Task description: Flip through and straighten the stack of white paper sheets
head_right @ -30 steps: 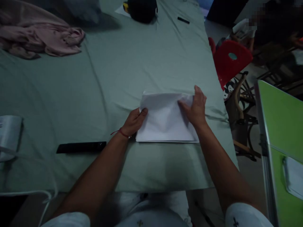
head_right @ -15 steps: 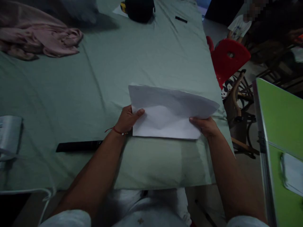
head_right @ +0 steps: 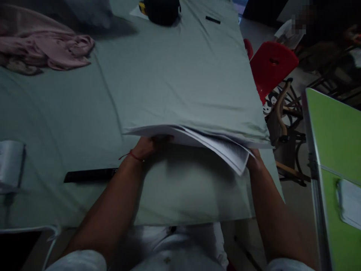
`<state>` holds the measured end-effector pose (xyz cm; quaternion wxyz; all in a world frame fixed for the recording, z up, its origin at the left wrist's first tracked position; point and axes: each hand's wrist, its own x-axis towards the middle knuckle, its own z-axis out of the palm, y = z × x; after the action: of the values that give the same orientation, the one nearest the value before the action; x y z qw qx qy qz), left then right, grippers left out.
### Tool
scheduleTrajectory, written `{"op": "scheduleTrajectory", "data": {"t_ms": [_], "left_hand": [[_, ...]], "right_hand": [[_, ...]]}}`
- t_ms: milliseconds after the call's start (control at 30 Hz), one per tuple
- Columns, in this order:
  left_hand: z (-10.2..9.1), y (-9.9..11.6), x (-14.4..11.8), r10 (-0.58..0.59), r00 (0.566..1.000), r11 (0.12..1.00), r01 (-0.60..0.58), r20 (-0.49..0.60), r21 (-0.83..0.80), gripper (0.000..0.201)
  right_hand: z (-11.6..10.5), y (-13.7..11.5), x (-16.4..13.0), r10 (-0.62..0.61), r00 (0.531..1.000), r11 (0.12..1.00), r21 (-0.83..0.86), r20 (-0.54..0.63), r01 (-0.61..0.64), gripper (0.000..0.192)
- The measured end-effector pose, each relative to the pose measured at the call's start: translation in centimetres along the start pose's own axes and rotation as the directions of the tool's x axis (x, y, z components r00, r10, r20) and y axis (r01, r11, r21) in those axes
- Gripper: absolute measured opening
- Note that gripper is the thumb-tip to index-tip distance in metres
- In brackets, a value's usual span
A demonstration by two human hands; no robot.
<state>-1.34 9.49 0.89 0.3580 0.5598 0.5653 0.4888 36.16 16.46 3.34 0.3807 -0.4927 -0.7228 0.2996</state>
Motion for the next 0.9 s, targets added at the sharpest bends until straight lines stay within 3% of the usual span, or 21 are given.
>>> {"op": "scheduleTrajectory", "data": {"t_ms": [167,367,533,667,900], "left_hand": [[0.4,-0.5,-0.2,-0.07,0.995,0.997,0.066,-0.077,-0.043,0.048],[0.5,-0.8,-0.2,-0.192,0.977,0.979,0.185,-0.087,-0.087,0.059],[0.4,-0.7,0.1,-0.266,0.964,0.964,0.265,-0.024,-0.03,0.058],[0.0,-0.4,0.2,-0.25,0.968,0.965,0.252,0.025,-0.07,0.059],[-0.1,-0.8,0.3,-0.292,0.953,0.949,0.279,-0.075,-0.15,0.058]], "right_hand": [[2.4,-0.1,0.2,0.161,0.986,0.963,0.213,0.042,-0.166,0.046],[4.5,0.1,0.3,0.387,0.92,0.86,0.387,-0.066,-0.334,0.05],[5.2,0.9,-0.8,0.407,0.912,0.847,0.394,-0.047,-0.357,0.05],[5.0,1.4,-1.3,0.431,0.902,0.806,0.452,-0.007,-0.382,0.05],[5.0,1.6,-0.9,0.455,0.891,0.749,0.541,0.001,-0.383,0.054]]}}
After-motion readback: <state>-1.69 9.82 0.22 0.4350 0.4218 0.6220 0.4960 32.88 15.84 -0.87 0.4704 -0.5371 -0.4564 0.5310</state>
